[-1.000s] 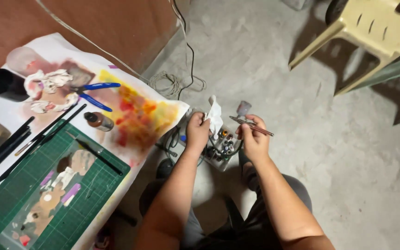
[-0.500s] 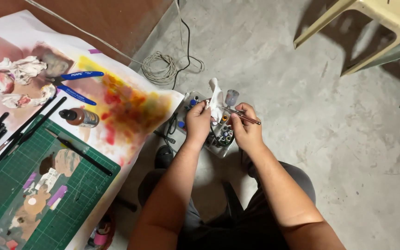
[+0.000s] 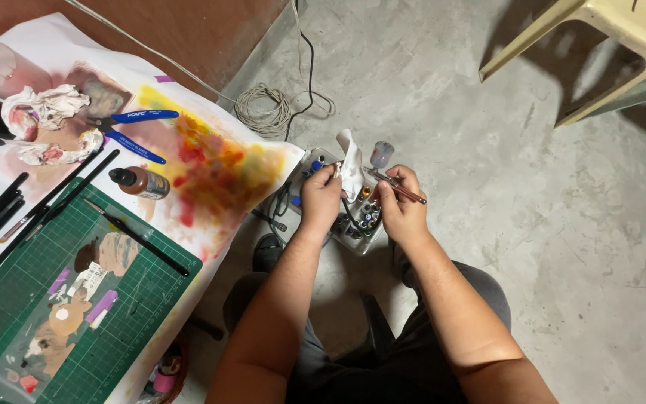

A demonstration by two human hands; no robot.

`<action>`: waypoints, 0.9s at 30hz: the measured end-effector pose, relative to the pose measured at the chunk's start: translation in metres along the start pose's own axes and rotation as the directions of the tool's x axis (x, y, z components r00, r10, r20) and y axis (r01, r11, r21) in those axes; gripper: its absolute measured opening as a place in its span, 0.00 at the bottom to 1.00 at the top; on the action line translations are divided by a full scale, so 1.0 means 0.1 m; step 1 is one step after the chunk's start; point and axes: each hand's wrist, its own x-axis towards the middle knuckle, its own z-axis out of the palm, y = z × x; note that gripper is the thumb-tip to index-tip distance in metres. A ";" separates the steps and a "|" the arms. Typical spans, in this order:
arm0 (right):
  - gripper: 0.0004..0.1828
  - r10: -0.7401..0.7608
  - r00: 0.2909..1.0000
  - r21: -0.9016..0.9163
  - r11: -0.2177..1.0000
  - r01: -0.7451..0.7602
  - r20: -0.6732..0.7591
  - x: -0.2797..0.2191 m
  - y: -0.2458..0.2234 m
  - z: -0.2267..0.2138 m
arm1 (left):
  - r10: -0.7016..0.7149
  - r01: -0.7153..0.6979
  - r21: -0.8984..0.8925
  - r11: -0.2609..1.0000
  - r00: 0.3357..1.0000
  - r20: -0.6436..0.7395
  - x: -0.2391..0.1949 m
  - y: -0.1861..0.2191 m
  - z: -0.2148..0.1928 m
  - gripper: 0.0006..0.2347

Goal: Cleaning the needle and nozzle of an airbrush with a tissue to remove paint residue

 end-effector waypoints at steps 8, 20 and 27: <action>0.10 -0.007 1.000 -0.013 1.000 0.007 -0.002 0.00 -0.03 0.00 | -0.063 0.064 -0.026 0.998 0.998 0.027 0.03 -0.04 0.09 0.13; 0.08 0.004 1.000 -0.110 0.994 -0.001 0.021 -0.06 -0.04 0.06 | -0.043 0.051 -0.065 0.997 0.993 0.109 -0.13 0.19 0.11 0.13; 0.08 -0.005 0.999 -0.134 0.991 0.011 0.040 -0.08 0.14 0.03 | -0.105 0.144 -0.281 0.949 0.983 0.149 -0.07 0.10 0.05 0.13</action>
